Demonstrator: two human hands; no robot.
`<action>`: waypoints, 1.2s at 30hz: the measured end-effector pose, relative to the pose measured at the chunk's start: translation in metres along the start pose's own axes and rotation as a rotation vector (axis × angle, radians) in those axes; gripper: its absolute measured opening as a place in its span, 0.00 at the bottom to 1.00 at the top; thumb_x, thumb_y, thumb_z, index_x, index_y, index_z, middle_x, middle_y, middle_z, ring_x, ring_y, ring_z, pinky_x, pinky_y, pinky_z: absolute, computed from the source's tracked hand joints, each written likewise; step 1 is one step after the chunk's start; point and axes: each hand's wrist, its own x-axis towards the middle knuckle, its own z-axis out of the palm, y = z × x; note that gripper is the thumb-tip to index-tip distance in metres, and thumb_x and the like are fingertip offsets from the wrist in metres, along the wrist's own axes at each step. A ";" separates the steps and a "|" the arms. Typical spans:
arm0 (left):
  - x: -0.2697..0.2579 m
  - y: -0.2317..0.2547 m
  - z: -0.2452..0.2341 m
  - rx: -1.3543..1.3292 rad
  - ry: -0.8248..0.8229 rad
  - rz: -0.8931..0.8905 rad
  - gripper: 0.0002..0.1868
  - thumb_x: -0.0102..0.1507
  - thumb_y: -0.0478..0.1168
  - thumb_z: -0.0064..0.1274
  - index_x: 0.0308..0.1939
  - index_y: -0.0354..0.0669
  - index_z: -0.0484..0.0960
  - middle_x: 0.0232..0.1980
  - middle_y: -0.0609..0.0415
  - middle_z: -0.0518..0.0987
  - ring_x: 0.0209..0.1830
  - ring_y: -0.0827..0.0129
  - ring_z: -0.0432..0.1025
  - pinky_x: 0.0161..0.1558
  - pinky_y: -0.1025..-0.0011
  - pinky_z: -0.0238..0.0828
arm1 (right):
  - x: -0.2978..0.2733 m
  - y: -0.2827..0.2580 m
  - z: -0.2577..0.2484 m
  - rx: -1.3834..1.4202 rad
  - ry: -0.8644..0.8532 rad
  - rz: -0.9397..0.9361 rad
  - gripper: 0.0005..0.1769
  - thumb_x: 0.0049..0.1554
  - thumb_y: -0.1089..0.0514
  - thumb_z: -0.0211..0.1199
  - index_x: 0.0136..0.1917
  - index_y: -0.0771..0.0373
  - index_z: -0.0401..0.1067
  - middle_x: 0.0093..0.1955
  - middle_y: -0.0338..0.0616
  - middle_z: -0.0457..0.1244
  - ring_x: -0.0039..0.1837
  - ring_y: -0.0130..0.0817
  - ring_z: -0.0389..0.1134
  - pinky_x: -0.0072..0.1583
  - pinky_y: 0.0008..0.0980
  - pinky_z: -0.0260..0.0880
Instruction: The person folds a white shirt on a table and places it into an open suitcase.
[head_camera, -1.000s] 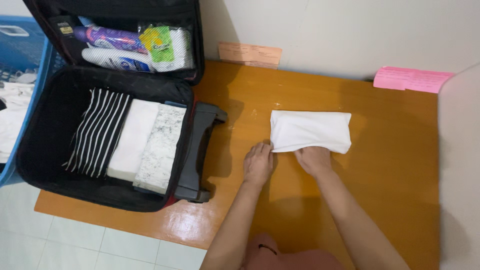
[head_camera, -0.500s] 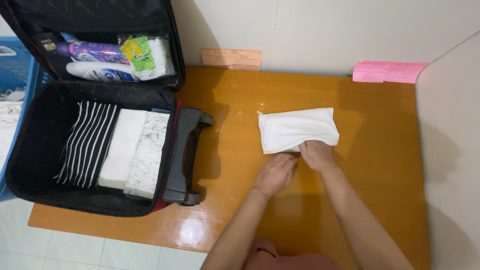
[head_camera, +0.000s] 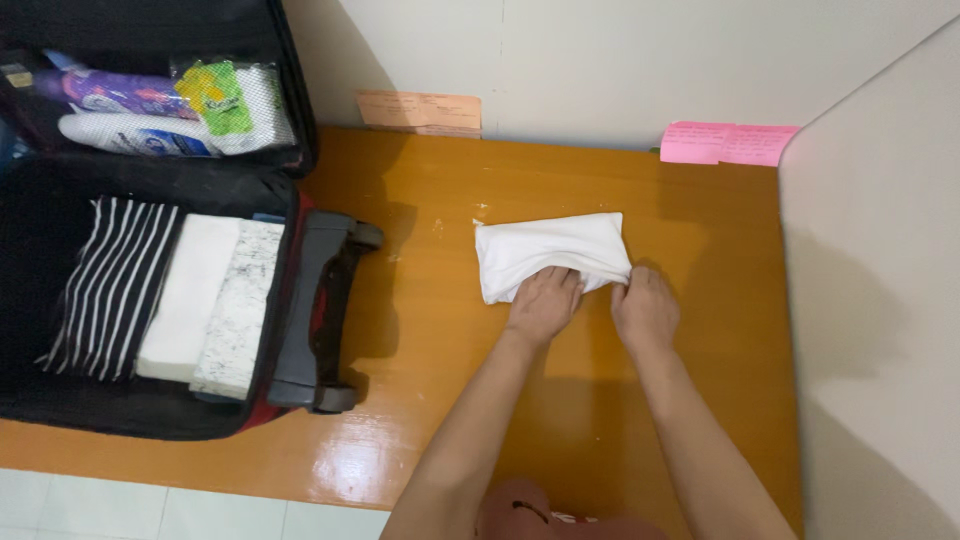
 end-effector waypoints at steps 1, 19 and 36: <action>0.003 0.000 0.002 -0.008 0.015 0.007 0.19 0.73 0.49 0.42 0.59 0.41 0.79 0.63 0.49 0.77 0.64 0.57 0.72 0.63 0.59 0.68 | 0.003 0.006 0.007 -0.053 -0.018 -0.020 0.12 0.59 0.53 0.64 0.48 0.64 0.70 0.49 0.55 0.68 0.55 0.54 0.69 0.55 0.51 0.70; 0.075 -0.016 -0.009 -0.110 -0.009 -0.341 0.24 0.61 0.47 0.52 0.61 0.49 0.79 0.69 0.48 0.73 0.71 0.51 0.63 0.70 0.56 0.57 | 0.009 0.013 0.009 0.068 -0.323 0.146 0.12 0.60 0.51 0.57 0.51 0.61 0.70 0.54 0.52 0.68 0.55 0.56 0.70 0.53 0.56 0.69; 0.075 -0.045 -0.011 -0.099 0.113 -0.206 0.19 0.65 0.47 0.50 0.57 0.48 0.83 0.65 0.49 0.80 0.68 0.52 0.69 0.70 0.59 0.64 | 0.007 -0.004 -0.029 0.141 -0.244 0.022 0.11 0.64 0.53 0.54 0.48 0.63 0.70 0.46 0.52 0.68 0.46 0.55 0.70 0.46 0.54 0.69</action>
